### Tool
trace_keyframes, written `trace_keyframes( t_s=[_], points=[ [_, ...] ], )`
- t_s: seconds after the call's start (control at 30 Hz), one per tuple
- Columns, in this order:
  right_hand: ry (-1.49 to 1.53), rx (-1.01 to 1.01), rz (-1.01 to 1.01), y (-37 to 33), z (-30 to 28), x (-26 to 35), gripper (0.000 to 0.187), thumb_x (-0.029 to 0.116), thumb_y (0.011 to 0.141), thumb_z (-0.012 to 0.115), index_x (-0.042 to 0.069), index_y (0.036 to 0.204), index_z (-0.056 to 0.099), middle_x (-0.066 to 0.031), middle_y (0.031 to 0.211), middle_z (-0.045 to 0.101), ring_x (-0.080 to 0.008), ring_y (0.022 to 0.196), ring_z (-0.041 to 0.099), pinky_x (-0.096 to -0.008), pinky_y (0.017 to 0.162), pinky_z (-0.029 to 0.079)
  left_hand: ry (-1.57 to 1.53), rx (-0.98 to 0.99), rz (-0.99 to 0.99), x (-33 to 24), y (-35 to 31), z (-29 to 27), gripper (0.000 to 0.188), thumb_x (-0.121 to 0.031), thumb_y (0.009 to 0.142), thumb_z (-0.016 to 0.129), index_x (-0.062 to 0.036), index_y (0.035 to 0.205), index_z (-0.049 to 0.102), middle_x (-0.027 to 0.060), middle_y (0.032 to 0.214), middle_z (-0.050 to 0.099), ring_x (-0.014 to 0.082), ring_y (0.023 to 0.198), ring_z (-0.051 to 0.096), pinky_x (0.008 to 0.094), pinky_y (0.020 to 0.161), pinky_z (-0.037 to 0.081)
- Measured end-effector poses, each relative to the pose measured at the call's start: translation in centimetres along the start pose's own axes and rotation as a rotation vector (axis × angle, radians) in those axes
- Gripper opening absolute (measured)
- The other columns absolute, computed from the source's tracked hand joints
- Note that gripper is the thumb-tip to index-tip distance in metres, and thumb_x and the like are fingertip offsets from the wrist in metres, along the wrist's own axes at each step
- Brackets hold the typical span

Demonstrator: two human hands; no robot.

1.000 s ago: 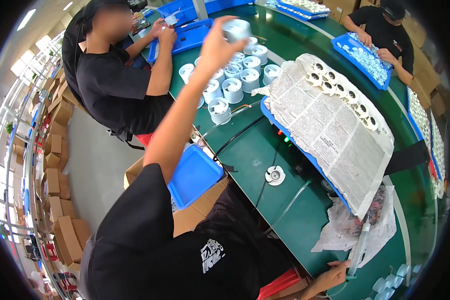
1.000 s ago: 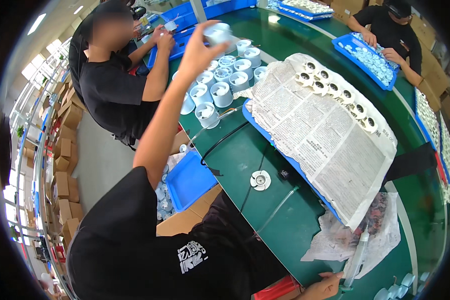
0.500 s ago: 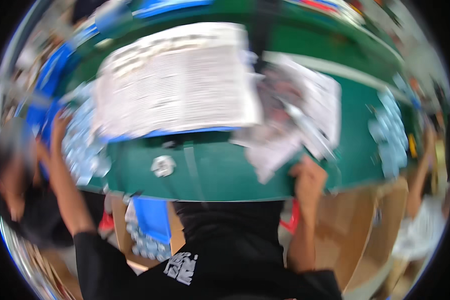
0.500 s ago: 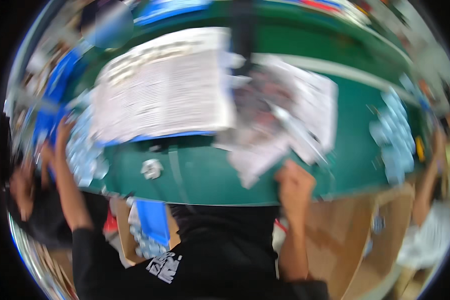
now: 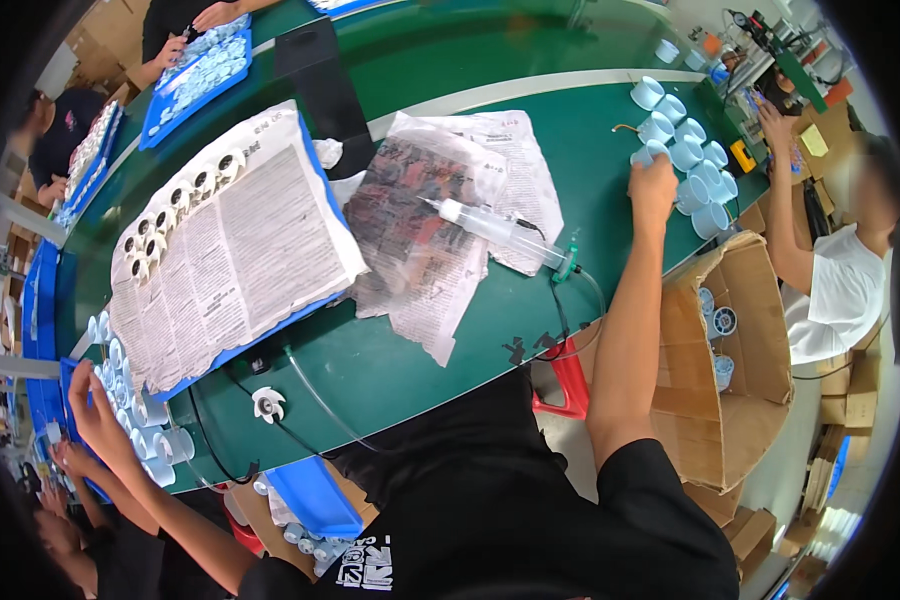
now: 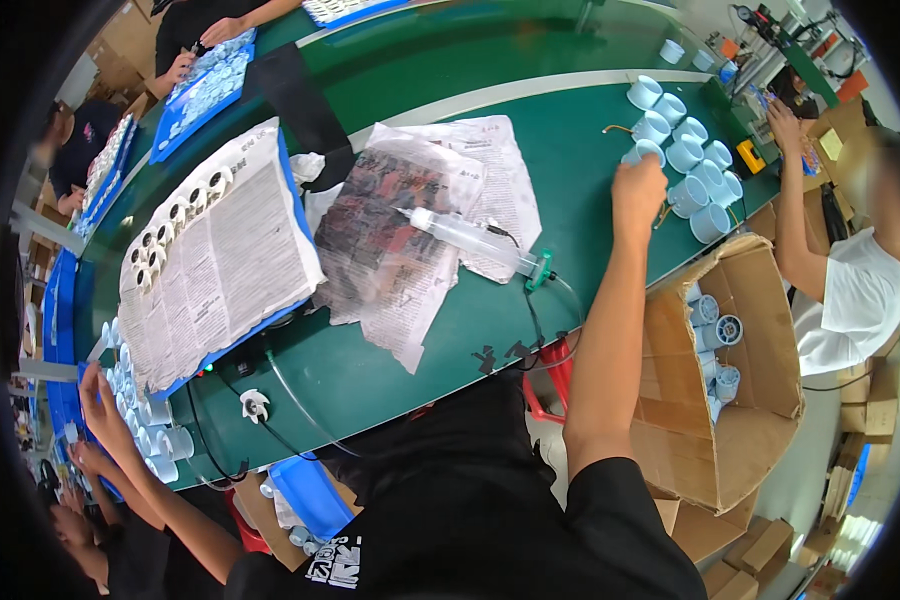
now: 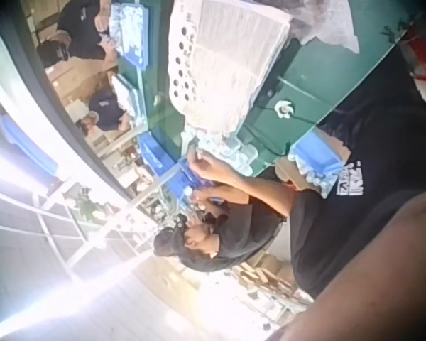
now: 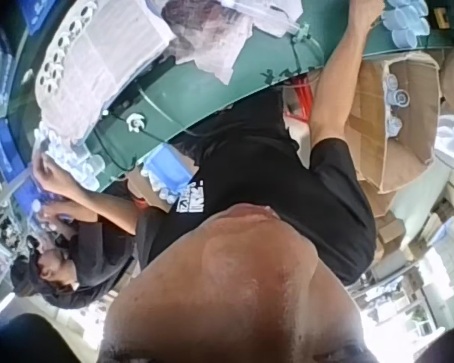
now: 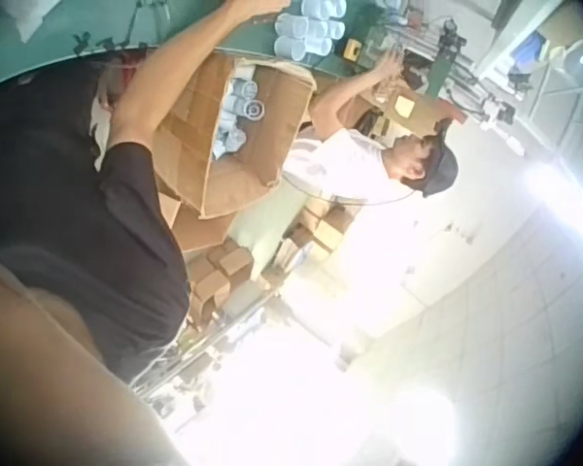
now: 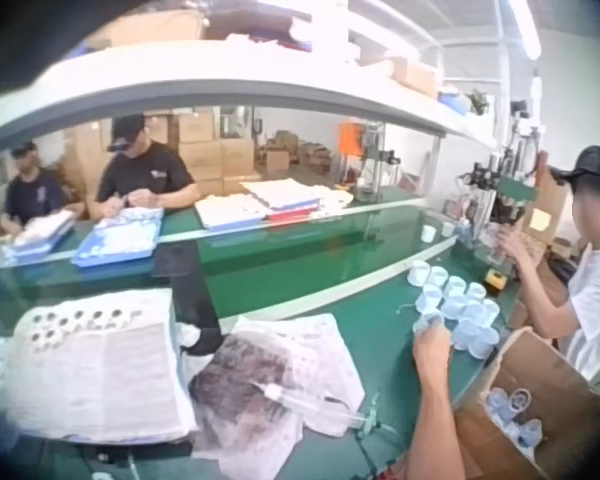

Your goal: Assembling components by placing parts into a small plastic housing and using a dispensing syringe.

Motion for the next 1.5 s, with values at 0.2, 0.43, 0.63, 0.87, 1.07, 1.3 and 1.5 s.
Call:
trace_keyframes(
  t_s=[0.2,0.43,0.63,0.87,1.07,1.3,1.5],
  points=[
    [0.469,0.331,-0.301,-10.0,-4.9,10.7,0.021,0.013,0.084,0.068,-0.003,0.097,0.063,-0.0131,0.067,0.060,-0.0206,0.057,0.056,-0.0312,0.054,0.044,-0.436,0.451,0.084,-23.2,-10.3,11.3,0.021,-0.010,0.080,0.065,0.0000,0.098,0.066,0.0149,0.103,0.065,0.0274,0.098,0.061,0.0377,0.089,0.046],
    [0.771,0.757,-0.642,-22.0,-8.2,14.3,0.022,0.001,0.078,0.071,0.000,0.100,0.067,-0.0081,0.073,0.060,-0.0138,0.059,0.054,-0.0259,0.053,0.042,-0.543,0.592,0.177,-31.0,-13.4,26.3,0.084,-0.005,0.075,0.073,0.0020,0.144,0.025,0.0240,0.133,0.044,0.0419,0.123,0.043,0.0441,0.101,0.038],
    [1.390,0.879,0.237,-22.6,-3.9,7.4,0.031,0.008,0.095,0.049,-0.004,0.123,0.054,-0.0119,0.092,0.063,-0.0139,0.071,0.061,-0.0212,0.054,0.047,-0.700,0.590,0.153,-32.6,-11.3,30.7,0.056,-0.005,0.077,0.071,-0.0020,0.125,0.043,0.0194,0.119,0.054,0.0382,0.112,0.054,0.0420,0.091,0.044],
    [1.697,1.021,0.589,-23.8,-0.9,7.2,0.041,0.021,0.098,0.043,-0.004,0.130,0.042,-0.0173,0.116,0.059,-0.0243,0.092,0.066,-0.0303,0.065,0.051,-0.540,0.773,0.468,-35.6,-10.5,34.0,0.056,-0.019,0.076,0.074,-0.0055,0.121,0.044,0.0186,0.112,0.056,0.0367,0.110,0.051,0.0461,0.094,0.038],
    [1.887,1.081,0.689,-24.4,-0.6,6.9,0.033,0.027,0.098,0.042,0.007,0.125,0.047,-0.0084,0.109,0.061,-0.0201,0.090,0.064,-0.0299,0.067,0.050,-0.695,0.790,0.378,-34.8,-12.0,31.5,0.057,-0.018,0.074,0.075,-0.0056,0.121,0.046,0.0167,0.122,0.052,0.0401,0.123,0.044,0.0469,0.100,0.037],
    [1.806,0.988,0.374,-24.0,-0.7,7.6,0.046,0.022,0.090,0.060,0.004,0.129,0.043,-0.0092,0.117,0.057,-0.0180,0.107,0.059,-0.0331,0.093,0.048,-0.931,0.686,0.422,-33.6,-13.9,26.6,0.066,-0.011,0.069,0.082,-0.0102,0.123,0.044,0.0189,0.136,0.049,0.0436,0.135,0.033,0.0491,0.107,0.032],
    [2.161,0.939,0.479,-21.8,0.0,11.5,0.045,0.028,0.092,0.056,0.002,0.128,0.047,0.0032,0.056,0.032,-0.0092,0.055,0.033,-0.0262,0.057,0.032,-0.862,0.585,0.192,-29.5,-15.0,24.4,0.059,-0.004,0.068,0.079,-0.0044,0.117,0.049,0.0151,0.124,0.051,0.0351,0.112,0.049,0.0420,0.098,0.039]
  ],
)
Point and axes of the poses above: each hand's wrist, its own y-axis towards the middle knuckle, its own z-axis out of the palm, x = y × z, the point moved 7 cm from there along y, towards the middle knuckle
